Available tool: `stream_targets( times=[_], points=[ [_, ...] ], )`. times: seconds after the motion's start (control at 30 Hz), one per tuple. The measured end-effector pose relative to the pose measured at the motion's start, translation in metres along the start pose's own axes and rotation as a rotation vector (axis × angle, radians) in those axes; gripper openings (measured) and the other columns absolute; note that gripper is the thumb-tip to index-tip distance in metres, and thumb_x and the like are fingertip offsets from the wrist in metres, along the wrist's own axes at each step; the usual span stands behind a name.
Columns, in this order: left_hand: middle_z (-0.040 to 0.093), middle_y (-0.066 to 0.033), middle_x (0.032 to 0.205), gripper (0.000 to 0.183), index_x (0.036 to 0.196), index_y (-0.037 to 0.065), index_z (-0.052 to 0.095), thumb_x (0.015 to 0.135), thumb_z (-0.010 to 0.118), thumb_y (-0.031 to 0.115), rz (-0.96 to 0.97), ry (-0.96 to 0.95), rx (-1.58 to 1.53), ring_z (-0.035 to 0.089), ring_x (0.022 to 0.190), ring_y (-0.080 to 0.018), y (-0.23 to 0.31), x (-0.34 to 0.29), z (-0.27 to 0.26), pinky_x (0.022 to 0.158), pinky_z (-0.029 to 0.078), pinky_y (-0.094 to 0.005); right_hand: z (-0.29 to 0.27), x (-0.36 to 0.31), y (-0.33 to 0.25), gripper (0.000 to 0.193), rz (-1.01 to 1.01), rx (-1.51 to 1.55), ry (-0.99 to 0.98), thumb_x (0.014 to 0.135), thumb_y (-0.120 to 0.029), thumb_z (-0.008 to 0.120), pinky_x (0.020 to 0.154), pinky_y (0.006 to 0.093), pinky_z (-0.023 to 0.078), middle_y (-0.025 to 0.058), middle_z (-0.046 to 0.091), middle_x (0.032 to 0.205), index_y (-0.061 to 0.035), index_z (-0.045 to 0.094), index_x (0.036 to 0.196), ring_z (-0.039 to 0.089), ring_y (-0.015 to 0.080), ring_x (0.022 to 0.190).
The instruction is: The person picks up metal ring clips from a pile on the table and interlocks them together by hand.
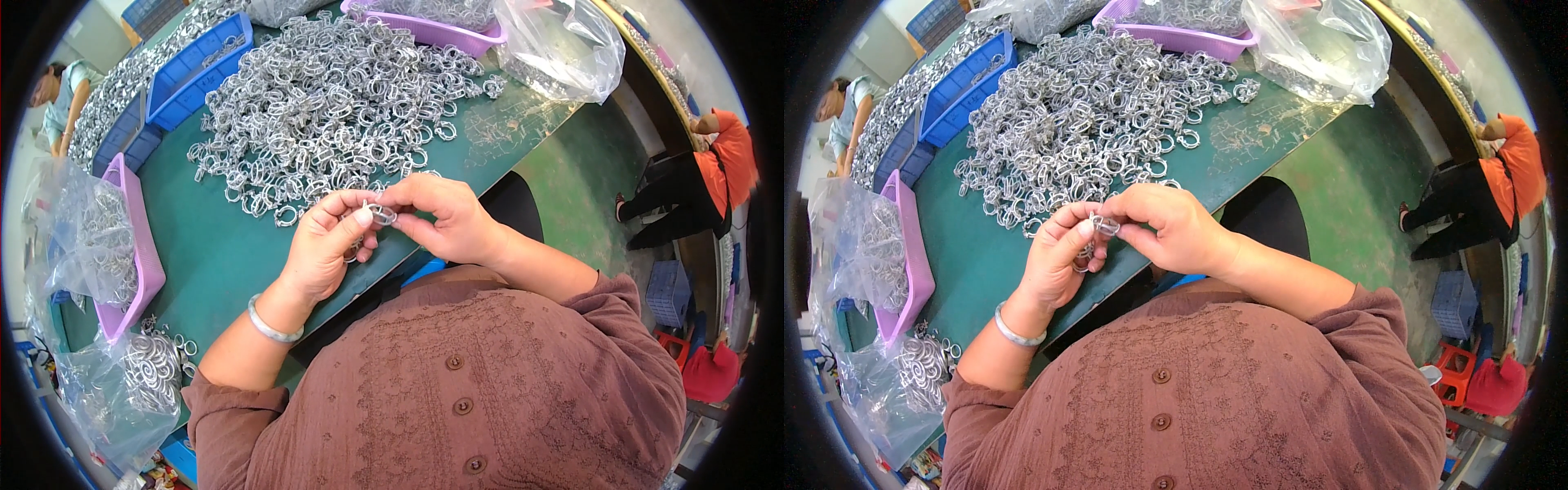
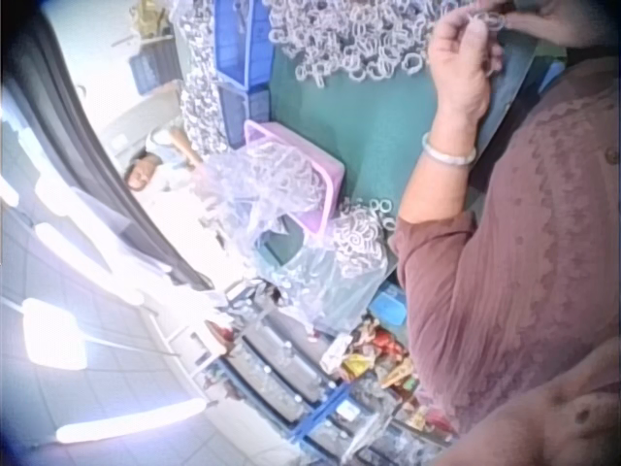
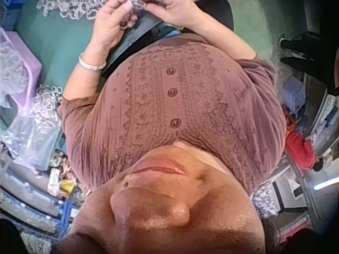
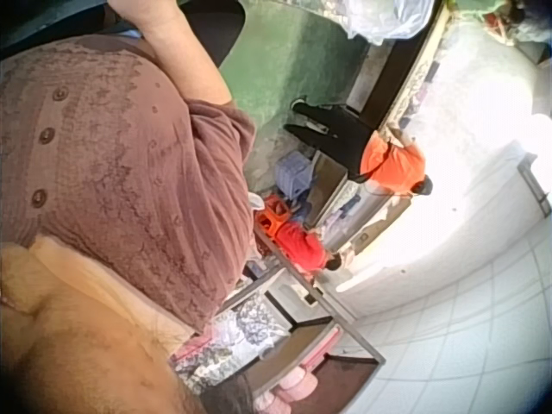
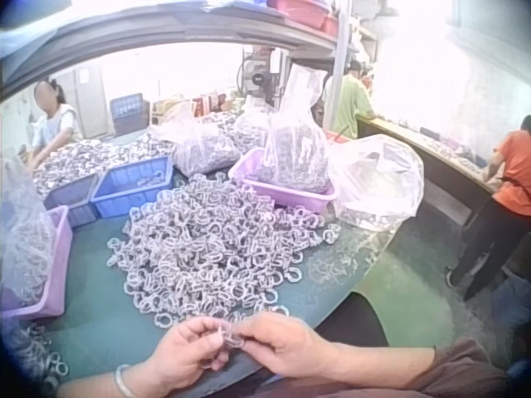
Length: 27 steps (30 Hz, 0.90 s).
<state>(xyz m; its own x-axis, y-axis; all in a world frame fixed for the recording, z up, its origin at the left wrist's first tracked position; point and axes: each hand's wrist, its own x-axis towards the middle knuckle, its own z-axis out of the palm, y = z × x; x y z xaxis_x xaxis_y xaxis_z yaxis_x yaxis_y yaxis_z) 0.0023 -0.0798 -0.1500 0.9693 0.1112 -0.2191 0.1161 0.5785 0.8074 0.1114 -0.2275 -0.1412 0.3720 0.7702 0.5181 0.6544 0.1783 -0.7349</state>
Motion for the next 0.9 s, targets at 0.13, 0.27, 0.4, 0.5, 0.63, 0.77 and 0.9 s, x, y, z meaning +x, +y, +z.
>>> stream_targets(
  times=[0.13,0.27,0.4,0.5,0.63,0.77,0.9],
  points=[
    [0.057,-0.0022,0.078,0.015,0.096,0.006,0.053,0.084,0.052,0.015,-0.025,0.007,0.070,0.050,0.062,-0.0078,-0.001,0.000,-0.002,0.050,0.040,-0.0190,-0.010,0.002,0.000,0.025,0.057,0.058,-0.061,0.068,0.003,0.060,0.063,0.0286,0.046,0.0089,0.058,0.079,-0.0012,0.057,0.092,0.058,0.0213,0.070],
    [0.056,-0.0051,0.081,0.013,0.091,0.006,0.051,0.083,0.052,0.017,-0.076,-0.050,-0.084,0.051,0.062,-0.0111,0.001,0.002,-0.009,0.049,0.040,-0.0200,-0.016,0.008,0.021,0.019,0.043,-0.222,0.155,0.070,0.001,0.058,0.059,0.0299,0.046,0.0097,0.056,0.075,-0.0021,0.056,0.089,0.056,0.0233,0.067],
    [0.055,-0.0116,0.089,0.016,0.086,0.006,0.049,0.081,0.053,0.020,-0.085,-0.134,-0.265,0.054,0.065,-0.0175,0.001,0.003,-0.010,0.048,0.043,-0.0230,-0.017,0.020,0.030,0.020,-0.031,-0.496,0.136,0.068,-0.009,0.062,0.072,0.0361,0.040,0.0078,0.054,0.083,-0.0056,0.057,0.087,0.053,0.0266,0.080],
    [0.055,-0.0151,0.093,0.013,0.086,0.006,0.048,0.079,0.052,0.016,-0.098,-0.149,-0.316,0.058,0.073,-0.0225,0.003,0.003,-0.011,0.051,0.048,-0.0264,-0.013,0.028,0.032,0.027,-0.016,-0.575,0.099,0.066,-0.013,0.064,0.077,0.0370,0.036,0.0071,0.051,0.090,-0.0074,0.056,0.090,0.050,0.0257,0.087],
    [0.056,-0.0140,0.093,0.020,0.096,0.006,0.049,0.078,0.051,0.012,-0.098,-0.182,-0.321,0.059,0.077,-0.0243,0.003,0.003,-0.014,0.055,0.049,-0.0277,-0.010,0.040,0.029,0.030,-0.035,-0.663,0.014,0.064,-0.015,0.066,0.077,0.0376,0.034,0.0069,0.049,0.089,-0.0093,0.055,0.092,0.047,0.0250,0.089],
    [0.055,-0.0119,0.089,0.027,0.104,0.006,0.049,0.080,0.052,0.017,-0.095,-0.221,-0.330,0.058,0.078,-0.0233,0.001,0.004,-0.017,0.055,0.049,-0.0283,-0.010,0.043,0.034,0.026,-0.052,-0.649,-0.024,0.064,-0.012,0.065,0.075,0.0376,0.034,0.0054,0.050,0.086,-0.0098,0.057,0.089,0.047,0.0240,0.088],
    [0.053,-0.0115,0.088,0.021,0.099,0.006,0.050,0.082,0.050,0.019,-0.098,-0.179,-0.315,0.057,0.076,-0.0220,0.000,0.005,-0.016,0.054,0.048,-0.0280,-0.016,0.042,0.046,0.017,-0.068,-0.424,0.101,0.066,-0.007,0.061,0.071,0.0379,0.039,0.0066,0.053,0.080,-0.0075,0.058,0.083,0.051,0.0255,0.081]
  ],
)
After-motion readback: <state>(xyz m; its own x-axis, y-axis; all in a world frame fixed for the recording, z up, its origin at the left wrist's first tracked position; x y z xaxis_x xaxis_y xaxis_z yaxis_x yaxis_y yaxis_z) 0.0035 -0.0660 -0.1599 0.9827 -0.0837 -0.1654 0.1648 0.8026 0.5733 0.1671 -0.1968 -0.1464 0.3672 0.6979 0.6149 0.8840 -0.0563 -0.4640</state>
